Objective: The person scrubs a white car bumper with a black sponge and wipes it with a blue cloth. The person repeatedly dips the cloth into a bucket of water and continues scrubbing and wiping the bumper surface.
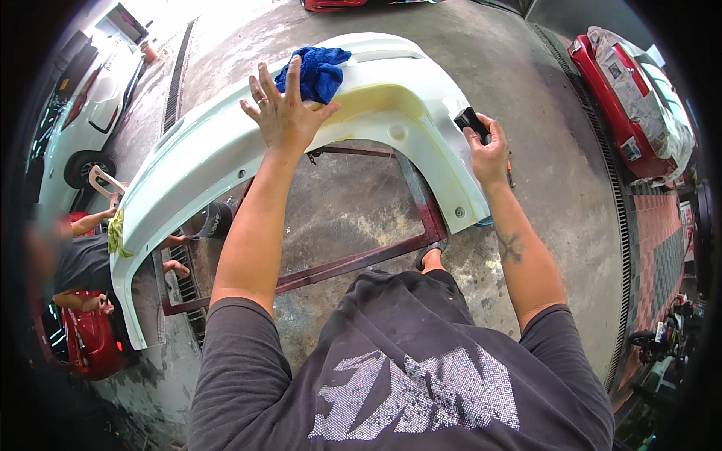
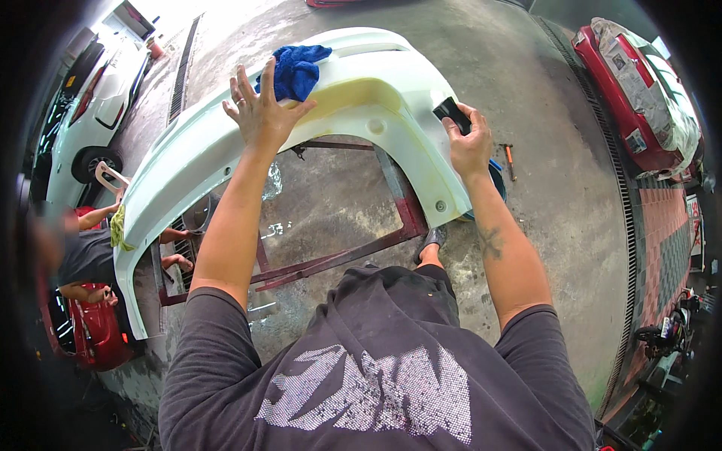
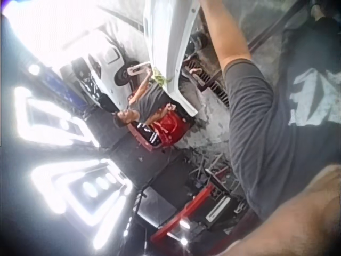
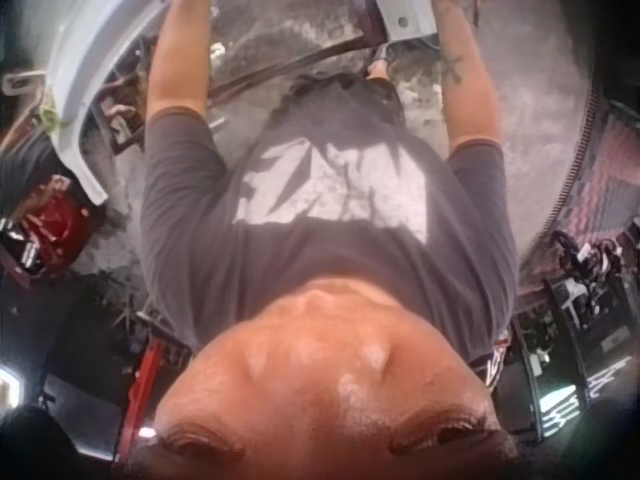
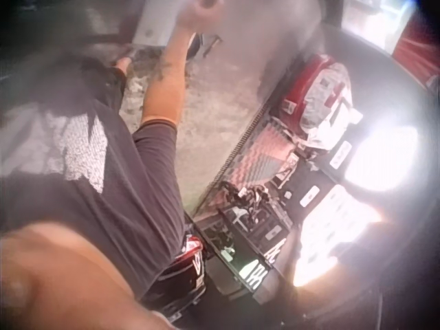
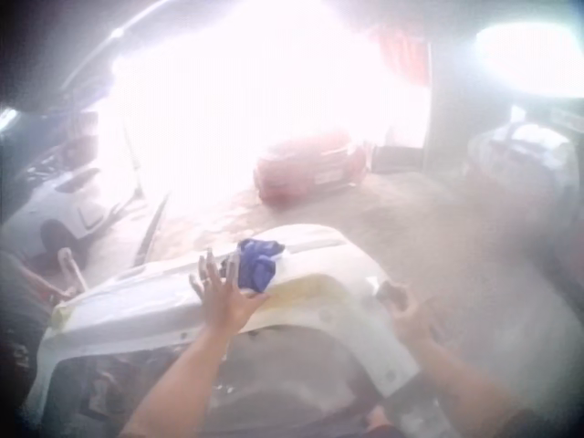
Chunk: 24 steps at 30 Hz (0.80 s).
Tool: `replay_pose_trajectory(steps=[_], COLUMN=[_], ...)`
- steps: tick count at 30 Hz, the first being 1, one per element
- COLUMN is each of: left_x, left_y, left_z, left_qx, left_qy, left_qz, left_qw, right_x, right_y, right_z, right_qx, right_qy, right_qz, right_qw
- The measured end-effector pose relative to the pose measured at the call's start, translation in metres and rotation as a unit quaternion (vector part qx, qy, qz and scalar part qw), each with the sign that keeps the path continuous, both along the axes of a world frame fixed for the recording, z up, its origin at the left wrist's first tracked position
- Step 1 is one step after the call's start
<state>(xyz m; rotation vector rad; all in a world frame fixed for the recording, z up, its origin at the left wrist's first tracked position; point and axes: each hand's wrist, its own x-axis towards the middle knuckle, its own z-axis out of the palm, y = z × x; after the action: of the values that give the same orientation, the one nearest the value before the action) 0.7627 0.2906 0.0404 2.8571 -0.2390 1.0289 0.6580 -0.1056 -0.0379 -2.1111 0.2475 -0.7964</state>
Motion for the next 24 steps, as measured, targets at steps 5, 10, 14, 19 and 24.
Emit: replay_pose_trajectory(steps=[5, 10, 14, 19, 24], left_x=[0.046, 0.117, 0.077, 0.03, 0.035], left_y=[-0.008, -0.007, -0.108, -0.187, -0.146], left_z=[0.035, 0.037, 0.041, 0.013, 0.02], left_qx=[-0.112, -0.071, -0.022, 0.038, 0.114], left_qy=[0.014, 0.297, 0.264, 0.115, 0.126], left_qz=[-0.102, -0.184, -0.284, -0.322, -0.304], left_qw=[0.988, 0.935, 0.921, 0.939, 0.938], right_x=[0.0, 0.002, -0.007, -0.01, -0.01], right_y=[-0.002, 0.009, 0.006, 0.014, 0.01], right_z=[-0.005, 0.001, 0.007, 0.018, 0.021], right_qx=[0.012, 0.0, 0.009, 0.004, -0.021], right_qy=[-0.006, -0.003, 0.004, 0.019, 0.049], right_qz=[-0.015, -0.017, -0.022, -0.016, -0.022], right_qw=[1.0, 1.0, 1.0, 1.0, 0.998])
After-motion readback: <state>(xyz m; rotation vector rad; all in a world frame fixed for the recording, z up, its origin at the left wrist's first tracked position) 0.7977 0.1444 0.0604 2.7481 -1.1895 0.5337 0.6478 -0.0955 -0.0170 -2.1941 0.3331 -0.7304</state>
